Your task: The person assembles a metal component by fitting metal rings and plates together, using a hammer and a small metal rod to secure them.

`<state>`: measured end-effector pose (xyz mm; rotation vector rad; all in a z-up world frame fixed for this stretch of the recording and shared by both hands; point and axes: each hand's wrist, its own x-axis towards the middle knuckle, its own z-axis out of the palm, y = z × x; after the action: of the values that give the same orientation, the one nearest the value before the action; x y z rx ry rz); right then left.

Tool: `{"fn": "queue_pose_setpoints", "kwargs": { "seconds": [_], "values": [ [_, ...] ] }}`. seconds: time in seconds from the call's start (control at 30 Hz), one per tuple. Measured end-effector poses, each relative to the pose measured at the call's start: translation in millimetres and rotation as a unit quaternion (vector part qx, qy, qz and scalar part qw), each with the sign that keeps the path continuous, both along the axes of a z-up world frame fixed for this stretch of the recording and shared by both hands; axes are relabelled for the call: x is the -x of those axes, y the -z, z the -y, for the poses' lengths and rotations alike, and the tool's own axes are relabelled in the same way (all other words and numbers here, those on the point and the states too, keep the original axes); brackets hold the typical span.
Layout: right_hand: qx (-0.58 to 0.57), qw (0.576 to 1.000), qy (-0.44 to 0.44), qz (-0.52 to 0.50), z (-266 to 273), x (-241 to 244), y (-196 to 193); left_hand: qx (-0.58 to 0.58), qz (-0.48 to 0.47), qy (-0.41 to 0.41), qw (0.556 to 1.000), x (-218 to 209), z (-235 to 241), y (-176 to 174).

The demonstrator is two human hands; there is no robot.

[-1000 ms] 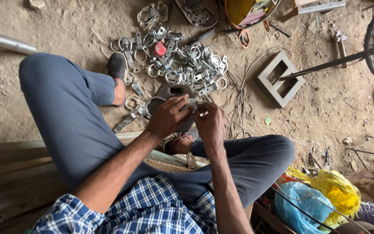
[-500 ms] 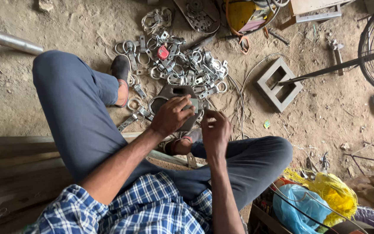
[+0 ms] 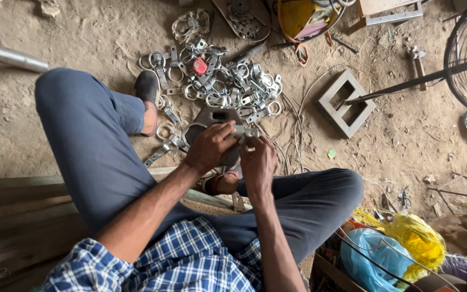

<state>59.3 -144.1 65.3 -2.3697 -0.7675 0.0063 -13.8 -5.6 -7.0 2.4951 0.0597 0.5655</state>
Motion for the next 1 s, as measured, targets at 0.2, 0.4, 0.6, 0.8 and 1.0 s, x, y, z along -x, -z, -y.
{"fn": "queue_pose_setpoints", "kwargs": {
  "seconds": [0.2,0.4,0.6,0.8,1.0],
  "values": [
    [-0.003,1.0,0.009,-0.023,1.0,2.7,-0.8,0.009,-0.012,-0.007,1.0,1.3,5.4,5.5],
    [0.0,1.0,0.028,0.011,-4.3,3.8,4.4,0.0,-0.009,-0.011,1.0,0.8,3.2,4.8],
    [0.008,0.999,0.018,-0.025,-8.5,-3.3,19.3,-0.019,-0.001,-0.02,1.0,-0.8,-0.3,8.1],
    [0.031,0.999,0.023,0.013,-0.7,-5.2,23.1,-0.008,-0.008,-0.006,1.0,4.5,6.5,-0.2],
    [0.016,0.997,0.018,0.072,-1.8,-3.9,33.0,0.001,-0.013,-0.005,1.0,4.0,3.5,0.1]
  ]
}}
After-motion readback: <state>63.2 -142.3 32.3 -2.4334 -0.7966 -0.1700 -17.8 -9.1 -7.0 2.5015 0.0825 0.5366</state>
